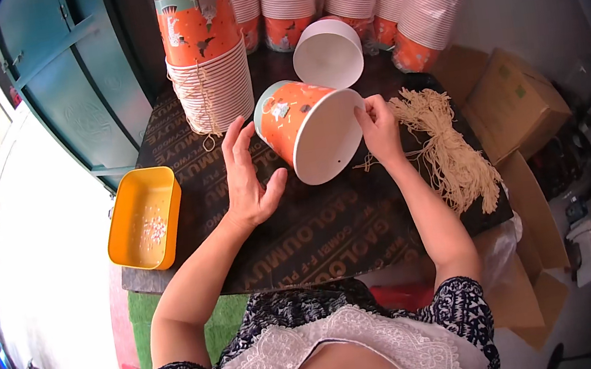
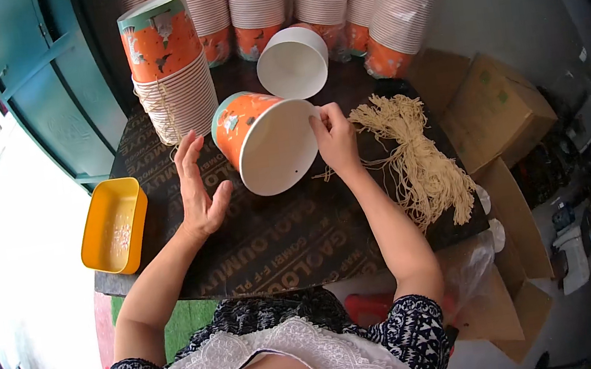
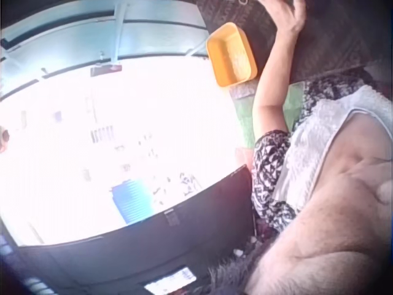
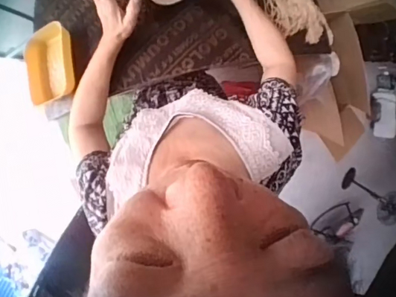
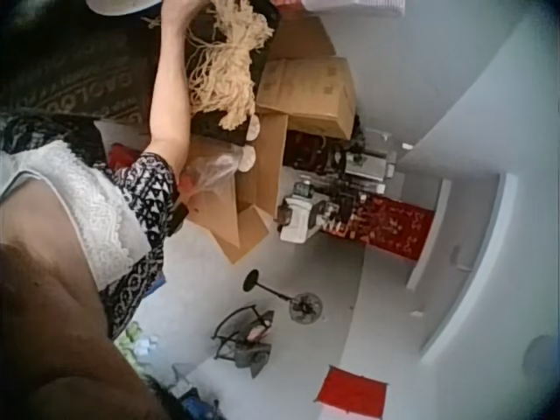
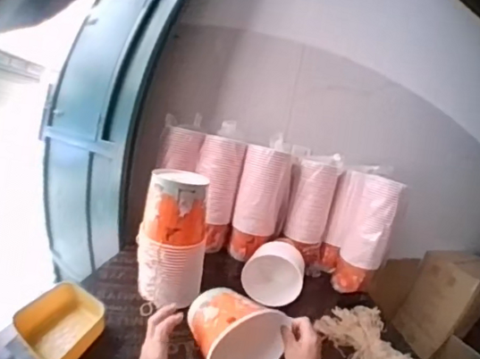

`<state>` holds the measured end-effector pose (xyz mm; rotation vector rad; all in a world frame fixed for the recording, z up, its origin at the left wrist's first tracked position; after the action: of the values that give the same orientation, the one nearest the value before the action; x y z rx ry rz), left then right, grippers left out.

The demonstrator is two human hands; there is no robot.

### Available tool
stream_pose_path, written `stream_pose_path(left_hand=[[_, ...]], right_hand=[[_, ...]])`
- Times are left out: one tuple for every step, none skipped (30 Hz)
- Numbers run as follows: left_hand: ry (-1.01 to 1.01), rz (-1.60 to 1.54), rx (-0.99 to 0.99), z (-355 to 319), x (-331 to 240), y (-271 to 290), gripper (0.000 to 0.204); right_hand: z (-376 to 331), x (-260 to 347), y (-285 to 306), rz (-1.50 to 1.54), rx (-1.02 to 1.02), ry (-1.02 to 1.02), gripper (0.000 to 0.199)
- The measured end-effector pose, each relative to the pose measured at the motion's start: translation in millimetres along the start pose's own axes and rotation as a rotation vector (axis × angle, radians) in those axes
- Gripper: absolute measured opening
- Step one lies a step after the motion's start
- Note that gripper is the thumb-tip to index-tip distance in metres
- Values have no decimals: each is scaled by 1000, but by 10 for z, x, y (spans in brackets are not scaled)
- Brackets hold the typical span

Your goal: Attaching string handles to printed paper buckets and stacking them on a workbench.

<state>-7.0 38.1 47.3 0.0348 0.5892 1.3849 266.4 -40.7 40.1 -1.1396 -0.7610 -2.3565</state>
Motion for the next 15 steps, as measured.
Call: stream_pose_path(left_hand=[[-59,16,21,17,-46,0,77],[-119,32,43,30,-87,-10,78],[-125,19,59,36,-90,-29,80],[-122,21,63,34,-92,-33,80],[-105,23,70,31,-86,-41,80],[-88,25,78,26,-79,-56,79],[-39,43,62,11,-58,-64,73],[1,58,61,-4,-21,-70,69],[41,72,61,-27,20,-67,66],[65,106,48,-34,39,-81,59],[110,141,39,-41,75,-99,55],[140,158,69,-41,98,-118,58],[122,185,50,-66,143,-108,55],[129,204,32,-94,185,-109,52],[143,214,20,-121,225,-112,50]], right_hand=[[-42,7,-15,7,5,-2,17],[-68,14,-29,14,8,-5,17],[-78,20,-39,16,9,-8,17],[-100,51,-58,54,28,-1,17],[-124,80,-72,93,46,4,18],[-146,103,-84,94,46,-3,18],[-174,200,-117,162,101,33,18],[-195,294,-118,230,153,69,20],[-204,319,-120,228,235,1,25],[-197,279,-77,224,226,-9,25],[-177,244,-58,251,264,-12,25],[-161,207,-33,279,302,-15,26],[-138,159,-7,192,324,-61,21],[-126,120,22,43,386,-86,18],[-122,81,59,-106,447,-111,15]])
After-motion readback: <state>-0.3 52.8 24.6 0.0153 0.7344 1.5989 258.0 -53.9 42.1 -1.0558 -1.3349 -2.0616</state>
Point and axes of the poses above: each hand's wrist, its own z-axis towards the middle knuckle, its own y-axis out of the back of the hand, x = y × z, the point moved 5 cm from there along z, towards the middle knuckle, and after that the axes turned 9 degrees about -y, right-handed, at the moved point
